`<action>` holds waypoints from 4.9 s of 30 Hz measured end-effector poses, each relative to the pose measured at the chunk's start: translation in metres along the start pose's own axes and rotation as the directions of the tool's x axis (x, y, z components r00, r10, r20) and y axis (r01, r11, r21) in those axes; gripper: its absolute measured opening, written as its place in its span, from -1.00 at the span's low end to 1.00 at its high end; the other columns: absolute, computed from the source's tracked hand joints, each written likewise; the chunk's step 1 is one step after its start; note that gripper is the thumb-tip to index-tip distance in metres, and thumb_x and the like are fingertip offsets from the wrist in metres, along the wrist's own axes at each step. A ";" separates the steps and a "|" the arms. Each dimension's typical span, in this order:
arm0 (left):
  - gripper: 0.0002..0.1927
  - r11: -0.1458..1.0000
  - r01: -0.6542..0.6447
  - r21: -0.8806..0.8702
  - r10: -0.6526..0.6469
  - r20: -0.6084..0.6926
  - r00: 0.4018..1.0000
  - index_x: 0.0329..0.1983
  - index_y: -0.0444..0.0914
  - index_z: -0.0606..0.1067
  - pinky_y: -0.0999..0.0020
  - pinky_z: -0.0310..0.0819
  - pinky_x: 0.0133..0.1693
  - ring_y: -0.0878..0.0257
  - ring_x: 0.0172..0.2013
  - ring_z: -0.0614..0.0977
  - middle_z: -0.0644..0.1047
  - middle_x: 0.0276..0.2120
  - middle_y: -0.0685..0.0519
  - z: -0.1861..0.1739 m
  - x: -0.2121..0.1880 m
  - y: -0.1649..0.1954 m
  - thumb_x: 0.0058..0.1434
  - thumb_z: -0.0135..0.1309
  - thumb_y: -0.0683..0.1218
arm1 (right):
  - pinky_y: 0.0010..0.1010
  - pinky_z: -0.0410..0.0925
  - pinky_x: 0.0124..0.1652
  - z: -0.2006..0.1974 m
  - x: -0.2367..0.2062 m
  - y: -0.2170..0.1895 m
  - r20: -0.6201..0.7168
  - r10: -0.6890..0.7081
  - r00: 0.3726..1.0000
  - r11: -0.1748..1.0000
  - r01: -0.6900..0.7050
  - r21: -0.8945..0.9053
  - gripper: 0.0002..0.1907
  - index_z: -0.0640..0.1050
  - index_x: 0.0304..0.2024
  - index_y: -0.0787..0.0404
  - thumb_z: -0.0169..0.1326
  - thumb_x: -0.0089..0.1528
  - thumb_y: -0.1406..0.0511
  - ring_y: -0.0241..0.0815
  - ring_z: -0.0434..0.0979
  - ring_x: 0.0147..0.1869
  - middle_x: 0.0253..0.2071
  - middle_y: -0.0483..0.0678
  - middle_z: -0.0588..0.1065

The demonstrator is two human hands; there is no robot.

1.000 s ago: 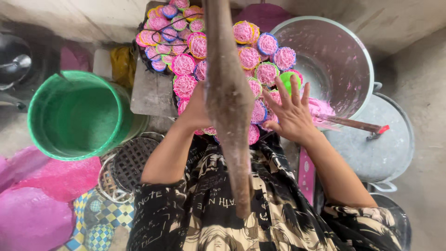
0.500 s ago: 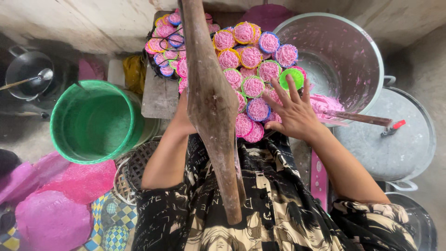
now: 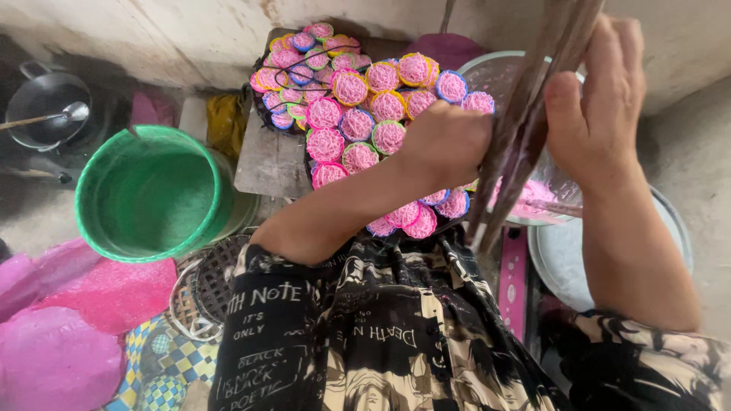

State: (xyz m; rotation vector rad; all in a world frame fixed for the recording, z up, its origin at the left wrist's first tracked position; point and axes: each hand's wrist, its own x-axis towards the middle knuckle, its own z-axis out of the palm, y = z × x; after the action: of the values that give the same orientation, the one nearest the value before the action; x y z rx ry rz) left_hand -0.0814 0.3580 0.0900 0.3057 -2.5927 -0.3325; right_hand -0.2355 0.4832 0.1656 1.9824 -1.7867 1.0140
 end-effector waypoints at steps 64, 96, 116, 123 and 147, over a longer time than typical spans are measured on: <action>-0.65 0.183 -0.498 -0.848 -0.452 -0.522 0.723 0.03 -0.18 0.45 -0.14 0.44 0.25 0.21 0.07 0.42 0.41 -0.10 0.06 -0.056 -0.105 -0.080 0.23 0.11 -0.36 | -0.16 0.51 -0.23 0.041 -0.230 0.198 0.337 0.853 0.398 0.462 -0.279 -0.842 -0.79 0.74 -0.27 0.11 0.07 0.22 0.28 0.07 0.71 -0.12 -0.24 0.07 0.67; -0.68 0.481 -0.083 -0.873 -0.346 -0.276 0.897 -0.13 -0.14 0.47 0.18 0.45 0.14 0.25 0.09 0.39 0.34 0.07 0.15 -0.042 -0.004 0.033 0.33 0.06 -0.45 | -0.16 0.46 -0.15 0.152 -0.297 0.225 0.627 0.592 0.506 0.740 -0.649 -0.176 -0.73 0.72 -0.20 -0.11 0.19 0.13 0.02 0.01 0.65 -0.15 -0.26 -0.08 0.66; -0.67 0.402 0.003 -0.915 -0.246 -0.105 0.963 -0.09 -0.22 0.44 0.12 0.65 0.14 0.03 0.02 0.64 0.42 -0.06 0.05 -0.025 -0.016 -0.029 0.15 0.23 -0.36 | -0.34 0.37 -0.27 -0.041 -0.264 0.238 0.425 0.855 0.296 0.404 -0.895 -0.188 -0.62 0.74 -0.16 0.14 0.29 0.20 0.00 -0.20 0.57 -0.29 -0.38 -0.06 0.62; -0.66 0.736 0.167 -0.656 -0.080 0.160 0.984 -0.04 -0.21 0.53 0.21 0.60 -0.07 0.10 -0.16 0.71 0.60 -0.17 -0.03 0.079 0.022 -0.044 0.11 0.25 -0.07 | -0.54 0.24 -0.34 -0.116 -0.221 0.229 0.410 0.675 0.614 0.455 -0.783 0.425 -0.65 0.64 0.04 0.36 0.27 0.23 0.32 -0.41 0.37 -0.28 -0.32 -0.17 0.46; -0.66 0.890 0.263 -0.373 -0.234 0.122 0.965 -0.20 -0.24 0.63 -0.04 0.55 -0.19 -0.25 -0.22 0.64 0.62 -0.29 -0.26 0.134 0.051 0.003 0.00 0.21 0.03 | -0.54 0.36 -0.30 -0.114 -0.045 0.006 0.644 -0.076 0.761 0.292 0.634 -0.716 -0.62 0.52 0.22 -0.13 0.06 0.34 0.18 -0.40 0.52 -0.26 -0.27 -0.32 0.47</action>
State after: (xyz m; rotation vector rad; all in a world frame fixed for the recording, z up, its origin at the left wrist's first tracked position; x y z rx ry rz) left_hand -0.1929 0.3708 0.0012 0.4908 -2.4855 -0.9494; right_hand -0.2752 0.5883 0.2157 1.7120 -1.3621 -0.7042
